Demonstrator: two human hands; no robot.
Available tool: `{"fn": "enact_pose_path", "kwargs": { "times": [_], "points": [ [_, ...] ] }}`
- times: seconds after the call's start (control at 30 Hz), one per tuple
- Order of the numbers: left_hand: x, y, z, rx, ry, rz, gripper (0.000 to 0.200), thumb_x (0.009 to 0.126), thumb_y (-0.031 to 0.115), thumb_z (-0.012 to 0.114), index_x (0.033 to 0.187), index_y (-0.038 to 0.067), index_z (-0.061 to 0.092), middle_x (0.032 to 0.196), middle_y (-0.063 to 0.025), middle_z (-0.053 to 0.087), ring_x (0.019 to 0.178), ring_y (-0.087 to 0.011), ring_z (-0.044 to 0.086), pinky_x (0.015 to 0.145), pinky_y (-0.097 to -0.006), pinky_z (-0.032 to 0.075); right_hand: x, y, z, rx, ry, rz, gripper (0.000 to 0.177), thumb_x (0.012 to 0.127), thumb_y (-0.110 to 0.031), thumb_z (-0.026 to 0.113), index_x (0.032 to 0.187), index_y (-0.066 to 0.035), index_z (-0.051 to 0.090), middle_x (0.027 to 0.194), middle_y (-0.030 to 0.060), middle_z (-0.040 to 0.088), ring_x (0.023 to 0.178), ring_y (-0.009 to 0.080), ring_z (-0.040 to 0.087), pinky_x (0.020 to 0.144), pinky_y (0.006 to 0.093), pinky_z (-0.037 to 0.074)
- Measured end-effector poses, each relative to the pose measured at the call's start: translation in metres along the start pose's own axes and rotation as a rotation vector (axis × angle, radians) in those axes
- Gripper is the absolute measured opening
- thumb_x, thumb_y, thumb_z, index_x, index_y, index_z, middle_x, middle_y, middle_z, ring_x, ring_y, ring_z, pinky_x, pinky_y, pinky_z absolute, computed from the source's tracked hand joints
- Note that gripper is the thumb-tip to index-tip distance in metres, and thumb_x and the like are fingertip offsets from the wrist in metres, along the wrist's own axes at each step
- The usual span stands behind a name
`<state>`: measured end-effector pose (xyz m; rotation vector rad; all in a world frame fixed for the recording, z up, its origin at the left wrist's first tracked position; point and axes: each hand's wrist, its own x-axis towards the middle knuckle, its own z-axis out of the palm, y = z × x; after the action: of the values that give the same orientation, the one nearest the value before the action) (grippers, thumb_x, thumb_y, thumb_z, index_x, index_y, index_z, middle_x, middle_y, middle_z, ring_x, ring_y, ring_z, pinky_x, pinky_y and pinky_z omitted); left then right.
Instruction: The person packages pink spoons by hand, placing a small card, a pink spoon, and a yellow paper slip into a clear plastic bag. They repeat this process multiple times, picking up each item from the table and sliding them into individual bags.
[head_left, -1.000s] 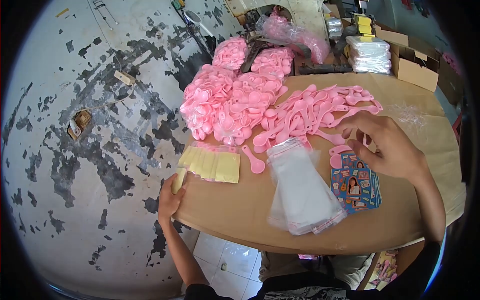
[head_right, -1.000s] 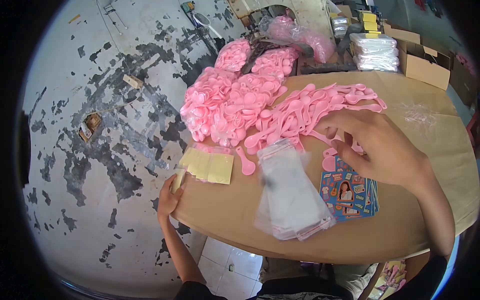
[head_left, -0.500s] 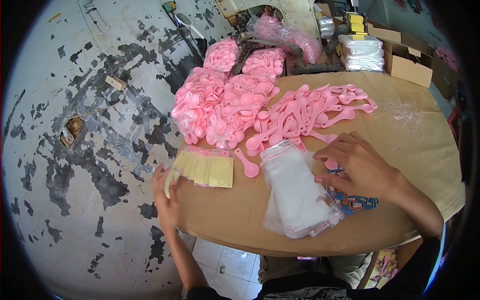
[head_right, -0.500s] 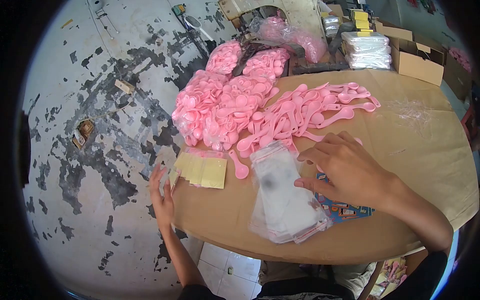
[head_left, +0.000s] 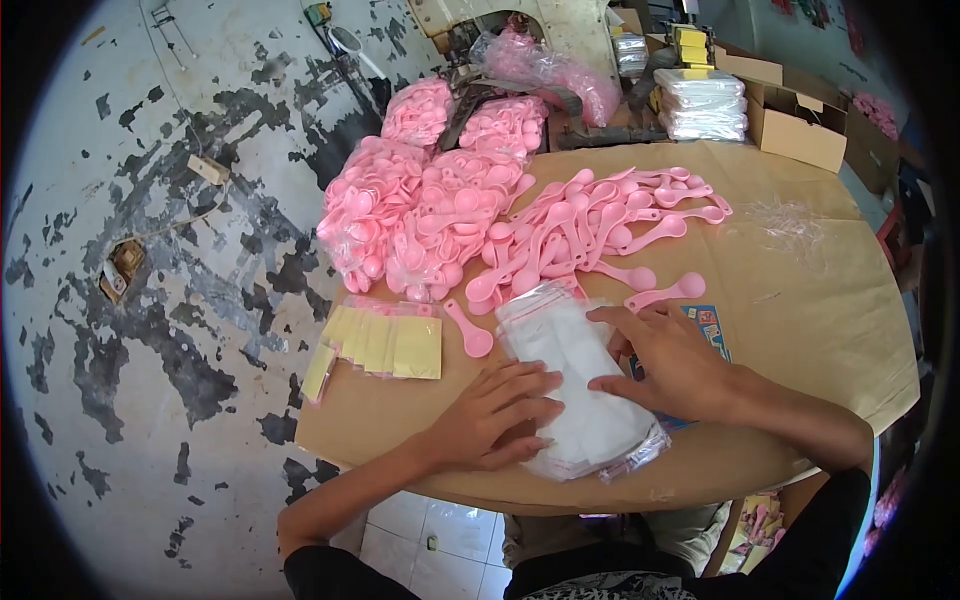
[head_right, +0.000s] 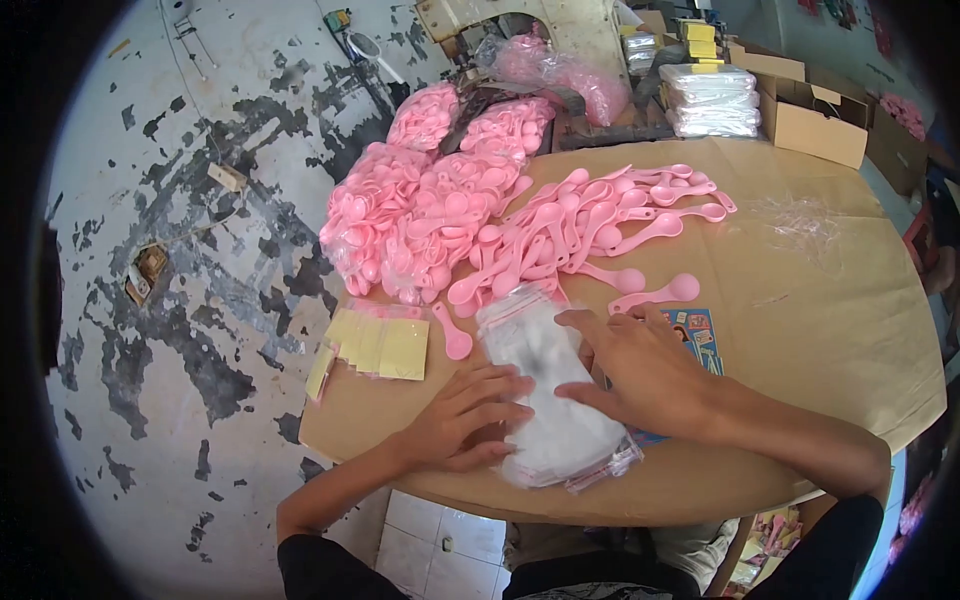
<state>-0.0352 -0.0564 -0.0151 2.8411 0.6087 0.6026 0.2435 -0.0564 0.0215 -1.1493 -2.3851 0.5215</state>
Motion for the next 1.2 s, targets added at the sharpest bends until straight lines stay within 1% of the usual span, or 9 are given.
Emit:
{"fn": "enact_pose_path", "kwargs": {
  "times": [0.13,0.33,0.43,0.53,0.73,0.83,0.93,1.13,1.2],
  "points": [
    [0.002,0.007,-0.002,0.023,-0.005,-0.056,0.055,0.088,0.032,0.064,0.135,0.009,0.049,0.148,-0.0131,0.039,0.137,-0.0342,0.035,0.112,-0.0493,0.026,0.000,0.008,0.003,0.059,0.038,-0.027,0.046,0.087,-0.016,0.066,0.126,-0.001,0.045,0.088,0.0113,0.067,0.088,0.0300,0.063,0.092,0.0429,0.038],
    [0.003,0.004,0.002,0.054,-0.113,-0.020,0.061,0.088,0.037,0.062,0.139,0.008,0.045,0.151,-0.0138,0.034,0.141,-0.0317,0.030,0.115,-0.0490,0.022,-0.001,0.002,0.001,0.054,0.090,0.023,0.054,0.087,-0.014,0.066,0.133,-0.002,0.040,0.084,0.0096,0.065,0.086,0.0257,0.061,0.089,0.0403,0.041],
    [0.001,0.003,0.003,0.007,-0.059,0.003,0.063,0.089,0.036,0.062,0.141,0.007,0.040,0.151,-0.0158,0.033,0.141,-0.0328,0.030,0.115,-0.0482,0.022,0.002,-0.002,0.003,-0.015,0.240,-0.043,0.048,0.086,-0.010,0.064,0.128,-0.002,0.041,0.084,0.0155,0.068,0.082,0.0348,0.066,0.081,0.0447,0.047],
    [-0.001,0.004,0.005,-0.092,0.064,-0.069,0.065,0.090,0.034,0.060,0.143,0.006,0.035,0.150,-0.0186,0.034,0.140,-0.0343,0.031,0.115,-0.0482,0.022,0.012,0.002,-0.001,0.199,0.075,0.064,0.049,0.085,-0.006,0.063,0.130,-0.004,0.041,0.092,0.0199,0.066,0.084,0.0381,0.065,0.076,0.0440,0.049],
    [-0.001,0.007,0.006,-0.075,-0.011,-0.176,0.063,0.093,0.033,0.055,0.145,0.005,0.032,0.149,-0.0198,0.033,0.140,-0.0351,0.029,0.115,-0.0487,0.021,0.012,0.002,0.008,0.092,0.265,-0.201,0.059,0.085,0.002,0.056,0.139,-0.003,0.033,0.114,0.0316,0.057,0.095,0.0436,0.061,0.082,0.0481,0.048],
    [0.001,0.006,0.003,0.106,-0.119,-0.097,0.058,0.094,0.031,0.053,0.143,0.006,0.037,0.149,-0.0179,0.034,0.140,-0.0347,0.029,0.115,-0.0485,0.021,0.011,0.000,0.006,0.146,0.257,-0.243,0.065,0.086,0.006,0.050,0.146,-0.005,0.025,0.117,0.0335,0.055,0.099,0.0455,0.060,0.085,0.0489,0.047],
    [0.001,0.004,0.005,0.068,-0.071,-0.094,0.054,0.093,0.027,0.053,0.142,0.007,0.042,0.149,-0.0163,0.035,0.140,-0.0357,0.029,0.115,-0.0475,0.021,0.012,-0.002,-0.007,0.251,0.192,-0.176,0.067,0.088,0.009,0.044,0.148,-0.006,0.020,0.118,0.0304,0.057,0.098,0.0441,0.061,0.085,0.0473,0.048],
    [0.002,0.006,0.002,0.118,-0.084,-0.065,0.056,0.092,0.028,0.055,0.142,0.007,0.041,0.147,-0.0189,0.036,0.137,-0.0375,0.032,0.114,-0.0485,0.024,0.011,0.004,-0.037,0.495,0.285,-0.227,0.053,0.094,0.010,0.037,0.144,-0.006,0.029,0.109,0.0169,0.063,0.102,0.0225,0.063,0.084,0.0314,0.048],
    [0.000,0.008,0.002,0.116,0.065,-0.123,0.062,0.090,0.033,0.058,0.142,0.005,0.039,0.146,-0.0201,0.035,0.137,-0.0359,0.033,0.113,-0.0475,0.024,0.006,-0.002,-0.047,0.462,0.306,-0.216,0.049,0.094,0.011,0.036,0.140,-0.004,0.033,0.097,0.0128,0.062,0.091,0.0158,0.062,0.080,0.0293,0.049]
  ]
}}
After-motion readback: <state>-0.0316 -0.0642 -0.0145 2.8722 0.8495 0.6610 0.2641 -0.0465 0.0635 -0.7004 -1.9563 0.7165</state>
